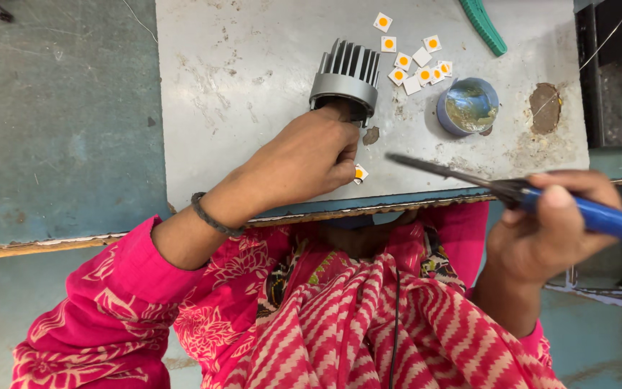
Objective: The person solders small LED chips onto the wires of an aluminum heat-sink light housing at a workbench. They hold the housing and wire with one hand while applying a soldering iron to the LED pads, working through the LED chips one at a time, then use pliers on a wire near the end.
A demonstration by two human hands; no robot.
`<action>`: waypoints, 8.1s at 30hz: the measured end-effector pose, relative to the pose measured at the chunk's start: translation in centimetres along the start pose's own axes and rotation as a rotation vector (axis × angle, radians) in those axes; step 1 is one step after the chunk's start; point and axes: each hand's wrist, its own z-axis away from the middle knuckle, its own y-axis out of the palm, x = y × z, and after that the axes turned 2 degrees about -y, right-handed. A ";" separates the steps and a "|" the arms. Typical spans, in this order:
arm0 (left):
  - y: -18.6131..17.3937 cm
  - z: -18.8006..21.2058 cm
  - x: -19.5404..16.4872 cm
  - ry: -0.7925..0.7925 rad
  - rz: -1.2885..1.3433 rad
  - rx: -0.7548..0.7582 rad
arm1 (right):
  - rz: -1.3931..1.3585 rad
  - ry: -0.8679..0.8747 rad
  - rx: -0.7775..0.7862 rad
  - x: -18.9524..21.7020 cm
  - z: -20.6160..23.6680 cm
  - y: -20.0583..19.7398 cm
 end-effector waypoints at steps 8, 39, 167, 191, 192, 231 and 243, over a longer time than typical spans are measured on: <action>0.3 0.0 0.3 0.010 -0.010 0.000 | 0.044 0.183 0.074 -0.3 0.6 1.9; -0.6 -1.0 -0.3 -0.052 -0.018 0.140 | 0.195 0.152 0.250 0.6 -0.2 2.2; 1.6 2.3 -3.4 -0.085 0.097 -0.320 | 0.390 -0.180 0.629 -1.6 1.8 7.7; 1.3 1.5 -2.7 0.029 -0.136 -0.241 | 0.506 -0.260 0.698 -1.3 1.4 7.9; 1.3 1.5 -2.7 0.036 -0.128 -0.245 | 0.484 -0.233 0.691 -1.3 1.5 7.9; 1.7 1.6 -2.1 -0.145 0.187 -0.246 | 0.495 -0.217 0.651 -2.0 1.5 8.1; 1.4 2.5 -2.9 -0.096 0.210 -0.335 | 0.311 -0.326 0.609 -1.9 1.6 7.5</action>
